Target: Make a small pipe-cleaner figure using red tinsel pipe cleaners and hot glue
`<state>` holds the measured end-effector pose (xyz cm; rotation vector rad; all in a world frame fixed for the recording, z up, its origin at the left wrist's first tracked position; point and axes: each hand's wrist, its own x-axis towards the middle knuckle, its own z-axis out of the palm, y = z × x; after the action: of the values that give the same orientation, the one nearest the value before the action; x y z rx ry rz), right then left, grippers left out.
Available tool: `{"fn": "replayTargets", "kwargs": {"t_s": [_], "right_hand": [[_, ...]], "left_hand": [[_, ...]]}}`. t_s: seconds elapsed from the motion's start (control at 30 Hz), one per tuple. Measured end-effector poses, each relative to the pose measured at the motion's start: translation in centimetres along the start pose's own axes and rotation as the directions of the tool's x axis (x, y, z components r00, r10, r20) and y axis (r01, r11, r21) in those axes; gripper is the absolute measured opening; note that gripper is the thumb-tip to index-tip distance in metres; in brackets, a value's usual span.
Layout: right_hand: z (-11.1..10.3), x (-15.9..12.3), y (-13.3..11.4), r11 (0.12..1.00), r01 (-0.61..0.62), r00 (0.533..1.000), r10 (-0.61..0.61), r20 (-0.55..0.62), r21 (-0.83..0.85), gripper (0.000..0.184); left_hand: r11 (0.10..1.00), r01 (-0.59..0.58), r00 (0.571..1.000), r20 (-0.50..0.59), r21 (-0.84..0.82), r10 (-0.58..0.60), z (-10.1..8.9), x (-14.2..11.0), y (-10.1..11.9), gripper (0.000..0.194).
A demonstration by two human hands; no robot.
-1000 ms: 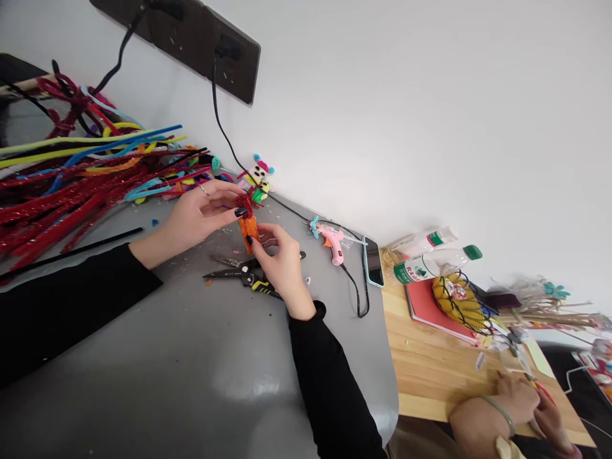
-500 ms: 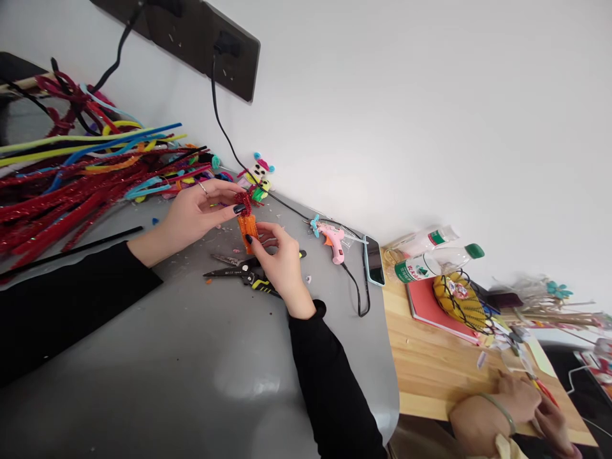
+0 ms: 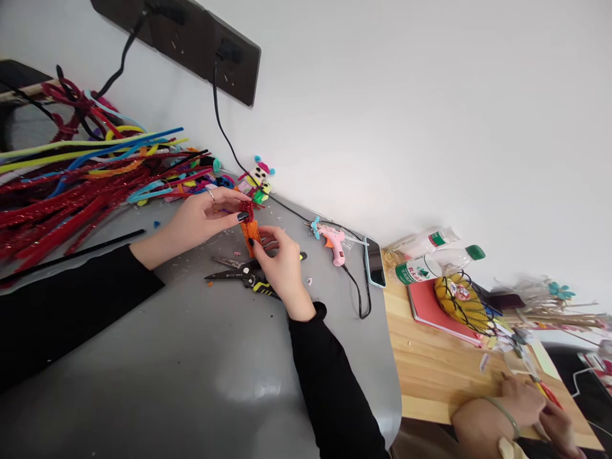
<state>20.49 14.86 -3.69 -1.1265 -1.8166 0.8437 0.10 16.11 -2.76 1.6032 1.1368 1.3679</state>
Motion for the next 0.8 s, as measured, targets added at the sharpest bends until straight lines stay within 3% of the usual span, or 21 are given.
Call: {"fn": "replayTargets", "kwargs": {"t_s": [0.3, 0.57, 0.8], "right_hand": [[0.0, 0.0, 0.0, 1.000, -0.011, 1.000, 0.011, -0.004, -0.008, 0.021], [0.0, 0.0, 0.2, 1.000, -0.023, 1.000, 0.023, 0.006, -0.003, 0.021], [0.0, 0.2, 0.1, 0.987, -0.088, 0.996, 0.090, -0.014, 0.138, 0.029]], "left_hand": [[0.999, 0.034, 0.999, -0.036, 0.008, -0.034, 0.0, -0.1, 0.3, 0.043], [1.000, -0.024, 0.999, -0.042, 0.005, 0.025, 0.2, 0.0, 0.0, 0.035], [1.000, 0.014, 0.981, -0.194, 0.019, -0.010, -0.1, 0.2, -0.8, 0.033]]}}
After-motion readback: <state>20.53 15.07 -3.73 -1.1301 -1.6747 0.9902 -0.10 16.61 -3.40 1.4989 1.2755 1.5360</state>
